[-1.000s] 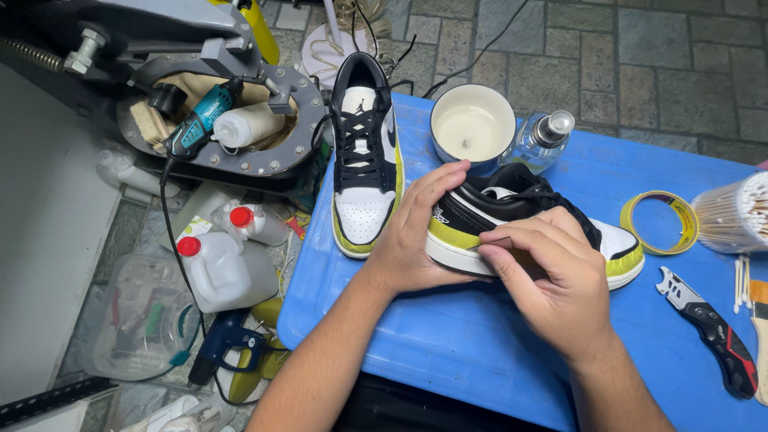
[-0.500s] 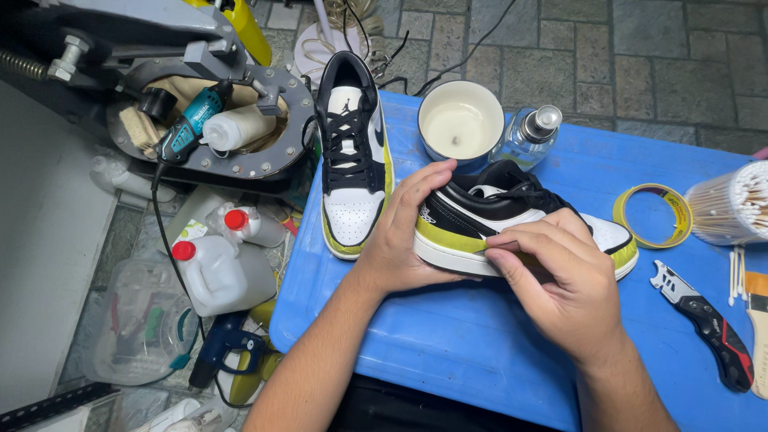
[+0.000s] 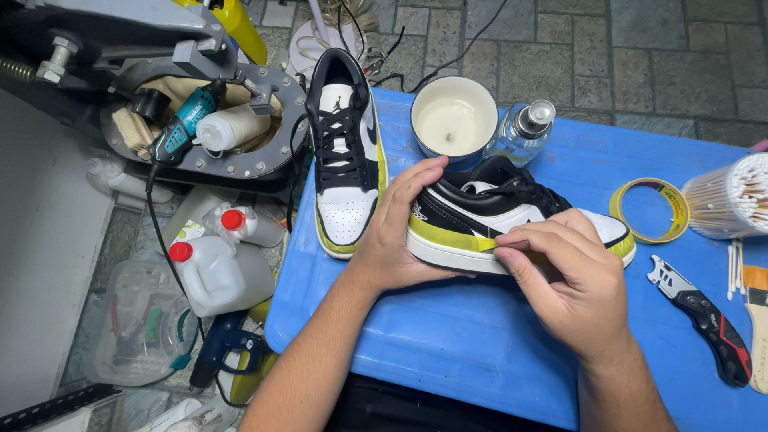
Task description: The person applies yellow masking tape to the midsole and side panels of a black and white sneaker. They smooth the tape along the edges and around the toe box, then rotate the shoe to continue taping the opposite side and heel area.
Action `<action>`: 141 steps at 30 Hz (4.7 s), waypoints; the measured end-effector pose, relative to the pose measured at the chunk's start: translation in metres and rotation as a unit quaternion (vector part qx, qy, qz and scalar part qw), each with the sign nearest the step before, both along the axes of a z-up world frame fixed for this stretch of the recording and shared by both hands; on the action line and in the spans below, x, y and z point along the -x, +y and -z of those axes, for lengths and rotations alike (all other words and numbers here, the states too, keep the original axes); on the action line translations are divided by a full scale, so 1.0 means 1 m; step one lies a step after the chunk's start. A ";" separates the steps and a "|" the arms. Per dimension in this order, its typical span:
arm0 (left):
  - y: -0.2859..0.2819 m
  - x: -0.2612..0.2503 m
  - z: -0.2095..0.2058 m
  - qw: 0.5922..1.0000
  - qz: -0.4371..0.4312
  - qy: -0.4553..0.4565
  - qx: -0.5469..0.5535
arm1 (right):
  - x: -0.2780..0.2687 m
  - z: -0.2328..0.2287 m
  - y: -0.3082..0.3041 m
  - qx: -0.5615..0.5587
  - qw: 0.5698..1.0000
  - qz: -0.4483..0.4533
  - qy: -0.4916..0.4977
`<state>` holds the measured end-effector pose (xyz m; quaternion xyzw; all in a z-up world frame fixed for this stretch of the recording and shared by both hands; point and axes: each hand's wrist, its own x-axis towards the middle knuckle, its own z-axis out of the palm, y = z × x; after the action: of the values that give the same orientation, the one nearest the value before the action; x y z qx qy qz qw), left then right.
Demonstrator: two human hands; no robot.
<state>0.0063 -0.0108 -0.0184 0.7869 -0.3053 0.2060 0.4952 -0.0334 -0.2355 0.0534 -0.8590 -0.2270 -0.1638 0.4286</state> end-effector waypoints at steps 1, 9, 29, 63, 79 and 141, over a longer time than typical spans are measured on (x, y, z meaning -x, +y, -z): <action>0.000 0.000 0.000 1.000 -0.001 0.004 0.000 | -0.001 0.000 -0.001 0.000 1.000 0.002 0.000; -0.001 0.000 -0.001 1.000 -0.012 0.000 -0.007 | -0.001 0.006 -0.005 -0.026 1.000 -0.001 0.015; -0.002 -0.001 0.001 1.000 -0.006 0.013 -0.005 | -0.004 0.003 -0.010 -0.009 1.000 -0.011 0.005; -0.004 -0.002 -0.010 0.972 -0.014 0.177 -0.154 | 0.043 0.108 -0.138 -0.339 0.924 0.084 0.152; -0.050 0.018 0.005 0.927 -0.078 -0.181 -0.319 | 0.035 0.116 -0.126 -0.400 0.902 0.050 0.156; -0.079 0.009 -0.029 0.962 0.038 -0.108 -0.248 | -0.002 0.053 -0.097 -0.095 0.983 -0.097 0.121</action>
<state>-0.0029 -0.0902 0.0106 0.8460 -0.4283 0.1881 0.2558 -0.0319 -0.3322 0.0006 -0.8018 -0.2387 -0.0373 0.5466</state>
